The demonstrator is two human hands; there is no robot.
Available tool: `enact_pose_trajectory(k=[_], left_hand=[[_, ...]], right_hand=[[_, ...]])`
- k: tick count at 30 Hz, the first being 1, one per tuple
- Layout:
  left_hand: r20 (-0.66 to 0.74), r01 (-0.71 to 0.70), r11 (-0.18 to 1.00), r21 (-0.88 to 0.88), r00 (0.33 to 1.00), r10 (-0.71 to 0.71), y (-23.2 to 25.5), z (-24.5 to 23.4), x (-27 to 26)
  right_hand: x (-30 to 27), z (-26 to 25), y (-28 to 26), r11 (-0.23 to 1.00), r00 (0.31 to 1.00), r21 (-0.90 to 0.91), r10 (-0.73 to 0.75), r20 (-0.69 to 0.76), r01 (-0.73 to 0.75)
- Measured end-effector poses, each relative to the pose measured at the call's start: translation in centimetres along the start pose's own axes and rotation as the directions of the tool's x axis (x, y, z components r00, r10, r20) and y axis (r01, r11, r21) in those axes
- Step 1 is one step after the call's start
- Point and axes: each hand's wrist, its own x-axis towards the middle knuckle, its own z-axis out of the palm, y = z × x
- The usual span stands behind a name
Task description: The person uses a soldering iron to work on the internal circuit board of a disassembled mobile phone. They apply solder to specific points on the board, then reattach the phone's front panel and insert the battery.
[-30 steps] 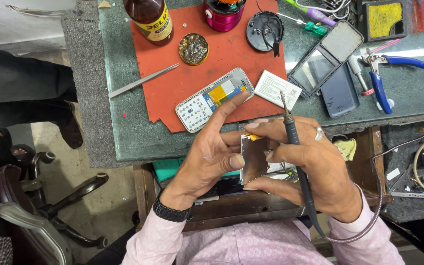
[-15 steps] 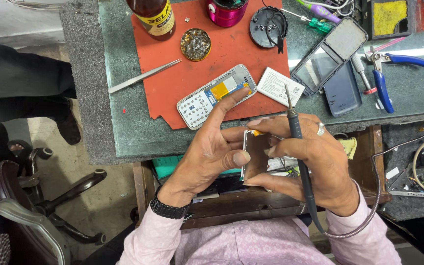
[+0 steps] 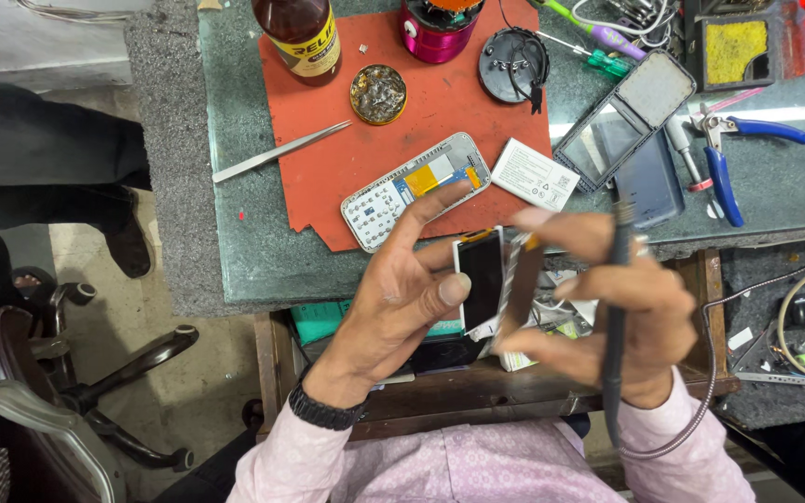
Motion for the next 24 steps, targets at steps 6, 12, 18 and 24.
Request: enact_pose_trajectory(k=[6,12,18,24], left_hand=[[-0.031,-0.181,0.675,0.716,0.957,0.289,3.0,1.3,-2.0],[0.286,-0.165,-0.31,0.936,0.872,0.397,6.8,1.0,-2.6],[0.371,-0.183,-0.537,0.824,0.889,0.267,8.2,0.1,-1.7],[0.414,-0.258,-0.602,0.756,0.901,0.134,8.4,-0.8,-0.7]], right_hand=[[1.9,-4.4,3.4,0.803,0.999,-0.595,0.032,-0.002,-0.027],[3.7,-6.0,6.4,0.674,0.963,-0.728,0.261,0.071,-0.129],[0.9,-5.3,7.2,0.767,0.999,-0.641,-0.01,-0.041,-0.019],[-0.6,-1.7,3.9,0.898,1.0,-0.439,-0.027,-0.013,0.019]])
